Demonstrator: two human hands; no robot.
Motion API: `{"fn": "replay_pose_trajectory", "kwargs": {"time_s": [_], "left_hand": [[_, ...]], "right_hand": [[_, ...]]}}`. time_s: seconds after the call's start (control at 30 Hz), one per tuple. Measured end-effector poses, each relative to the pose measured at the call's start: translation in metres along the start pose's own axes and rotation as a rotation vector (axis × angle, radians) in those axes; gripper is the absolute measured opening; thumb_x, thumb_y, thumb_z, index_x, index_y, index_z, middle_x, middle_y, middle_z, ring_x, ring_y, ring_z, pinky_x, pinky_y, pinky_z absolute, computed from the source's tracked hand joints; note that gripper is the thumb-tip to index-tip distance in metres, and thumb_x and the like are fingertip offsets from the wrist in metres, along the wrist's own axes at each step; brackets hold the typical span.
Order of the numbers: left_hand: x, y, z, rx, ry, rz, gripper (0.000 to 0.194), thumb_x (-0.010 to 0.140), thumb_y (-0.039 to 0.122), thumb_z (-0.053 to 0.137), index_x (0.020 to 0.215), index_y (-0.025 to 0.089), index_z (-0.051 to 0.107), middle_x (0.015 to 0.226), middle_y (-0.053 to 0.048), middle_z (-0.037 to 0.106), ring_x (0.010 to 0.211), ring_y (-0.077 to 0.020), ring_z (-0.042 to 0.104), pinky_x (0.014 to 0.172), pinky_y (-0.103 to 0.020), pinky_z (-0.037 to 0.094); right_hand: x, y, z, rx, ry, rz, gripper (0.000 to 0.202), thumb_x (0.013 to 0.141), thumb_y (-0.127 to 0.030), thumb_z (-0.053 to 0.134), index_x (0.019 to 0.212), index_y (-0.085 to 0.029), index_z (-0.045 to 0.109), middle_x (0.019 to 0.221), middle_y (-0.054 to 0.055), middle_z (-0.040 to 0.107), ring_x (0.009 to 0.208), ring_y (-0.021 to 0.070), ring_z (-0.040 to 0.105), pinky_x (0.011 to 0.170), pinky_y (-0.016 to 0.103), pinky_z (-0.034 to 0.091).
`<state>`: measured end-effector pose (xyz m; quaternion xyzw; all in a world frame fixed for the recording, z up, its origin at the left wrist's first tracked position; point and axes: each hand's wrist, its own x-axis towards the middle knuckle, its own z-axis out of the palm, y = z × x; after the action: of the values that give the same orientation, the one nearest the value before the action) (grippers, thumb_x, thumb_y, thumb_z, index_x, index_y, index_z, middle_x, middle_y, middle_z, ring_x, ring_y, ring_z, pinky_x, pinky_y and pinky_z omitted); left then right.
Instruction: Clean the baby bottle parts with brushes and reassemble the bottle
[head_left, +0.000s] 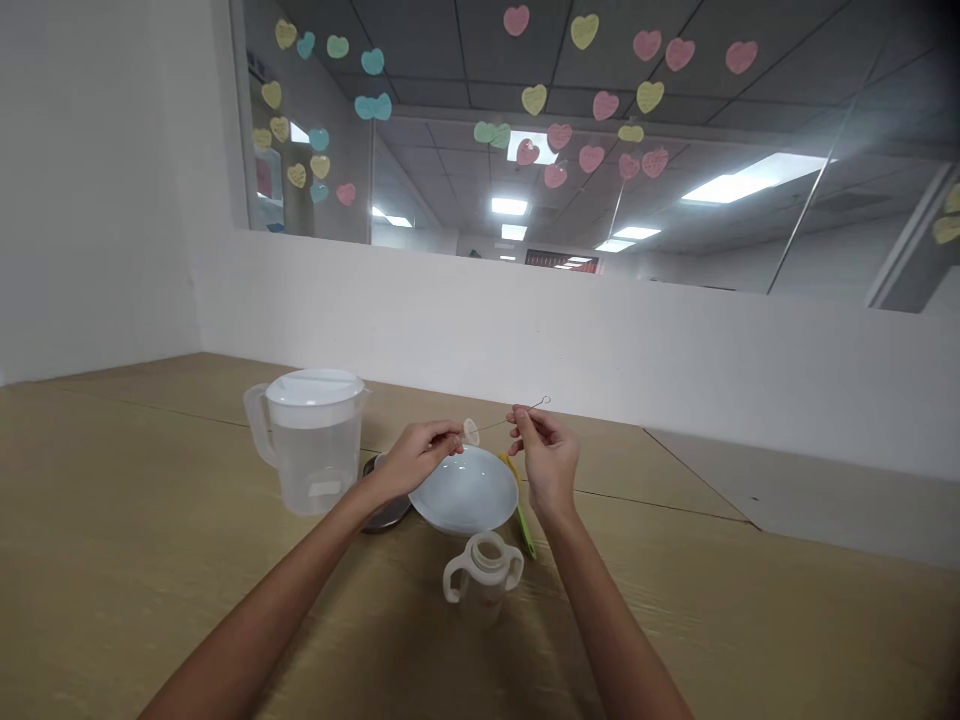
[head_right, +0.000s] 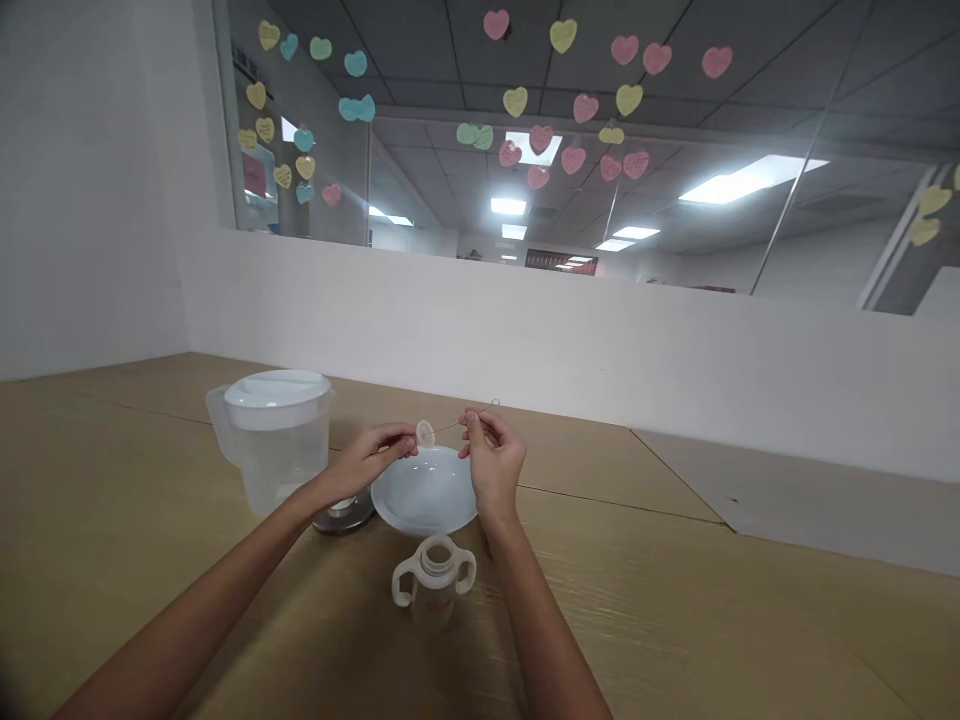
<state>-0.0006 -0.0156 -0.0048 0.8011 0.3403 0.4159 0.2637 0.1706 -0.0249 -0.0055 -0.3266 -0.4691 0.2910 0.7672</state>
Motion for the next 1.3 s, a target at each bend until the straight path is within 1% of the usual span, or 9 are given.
{"fn": "replay_pose_trajectory", "kwargs": {"time_s": [0.27,0.5,0.57,0.7,0.8,0.93,1.1,1.2,1.3], "left_hand": [[-0.003,0.004,0.003,0.039,-0.116,0.032,0.033,0.087,0.035,0.041,0.102,0.016,0.063,0.089,-0.005,0.064,0.079,-0.0156,0.055,0.071,-0.025,0.045],[0.000,-0.007,0.004,-0.028,-0.070,-0.029,0.034,0.084,0.035,0.046,0.101,0.013,0.063,0.083,-0.006,0.064,0.073,-0.0153,0.055,0.066,-0.025,0.045],[0.002,-0.008,0.003,-0.031,-0.094,-0.056,0.032,0.082,0.034,0.048,0.097,0.012,0.064,0.081,-0.006,0.064,0.070,-0.0145,0.055,0.064,-0.025,0.045],[0.003,-0.007,0.003,-0.019,-0.160,-0.081,0.030,0.080,0.031,0.048,0.095,0.012,0.065,0.082,-0.006,0.065,0.070,-0.0149,0.055,0.066,-0.025,0.045],[0.002,-0.004,0.005,0.015,-0.192,-0.081,0.028,0.080,0.030,0.047,0.089,0.012,0.066,0.082,-0.006,0.065,0.075,-0.0164,0.057,0.069,-0.026,0.045],[0.002,-0.001,0.006,0.037,-0.179,-0.101,0.026,0.078,0.030,0.048,0.083,0.013,0.067,0.081,-0.005,0.066,0.075,-0.0171,0.057,0.069,-0.026,0.045],[0.001,-0.002,0.004,0.006,-0.148,-0.120,0.030,0.078,0.032,0.048,0.091,0.013,0.067,0.082,-0.005,0.067,0.075,-0.0168,0.057,0.070,-0.026,0.045],[0.002,-0.004,0.005,0.011,-0.157,-0.118,0.029,0.078,0.032,0.048,0.089,0.013,0.068,0.082,-0.005,0.067,0.074,-0.0168,0.058,0.070,-0.026,0.045],[0.002,-0.005,0.005,0.013,-0.166,-0.103,0.027,0.078,0.031,0.049,0.085,0.013,0.068,0.081,-0.006,0.068,0.076,-0.0174,0.058,0.070,-0.026,0.044]], "right_hand": [[-0.011,0.013,0.011,0.021,-0.052,0.084,0.031,0.065,-0.041,0.065,0.072,-0.012,0.063,0.070,0.006,0.063,0.050,0.0095,0.048,0.040,0.023,0.040],[-0.012,0.028,0.014,-0.170,-0.112,0.058,0.029,0.063,-0.042,0.064,0.067,-0.013,0.063,0.073,0.007,0.064,0.064,0.0143,0.054,0.046,0.022,0.040],[-0.011,0.032,0.014,-0.194,-0.157,0.066,0.028,0.063,-0.042,0.064,0.064,-0.014,0.063,0.075,0.007,0.065,0.066,0.0146,0.054,0.046,0.022,0.040],[-0.004,0.027,0.007,-0.174,-0.269,0.184,0.031,0.060,-0.043,0.066,0.069,-0.013,0.065,0.082,0.008,0.066,0.064,0.0135,0.054,0.043,0.020,0.039],[0.004,0.016,-0.002,-0.108,-0.266,0.230,0.036,0.062,-0.044,0.065,0.078,-0.012,0.066,0.076,0.007,0.065,0.056,0.0108,0.051,0.039,0.019,0.037],[0.011,0.010,-0.011,-0.175,-0.275,0.190,0.038,0.061,-0.047,0.065,0.073,-0.011,0.066,0.066,0.005,0.062,0.048,0.0093,0.047,0.035,0.019,0.036],[0.012,0.015,-0.014,-0.368,-0.290,0.149,0.040,0.066,-0.053,0.058,0.068,-0.013,0.062,0.057,0.002,0.057,0.041,0.0098,0.046,0.033,0.021,0.034],[0.006,0.019,-0.008,-0.440,-0.333,0.088,0.037,0.070,-0.050,0.054,0.060,-0.015,0.058,0.049,-0.001,0.051,0.037,0.0085,0.040,0.035,0.021,0.031],[0.002,0.018,-0.001,-0.506,-0.379,-0.041,0.032,0.071,-0.043,0.052,0.054,-0.016,0.056,0.047,-0.001,0.050,0.043,0.0095,0.043,0.043,0.021,0.033]]}}
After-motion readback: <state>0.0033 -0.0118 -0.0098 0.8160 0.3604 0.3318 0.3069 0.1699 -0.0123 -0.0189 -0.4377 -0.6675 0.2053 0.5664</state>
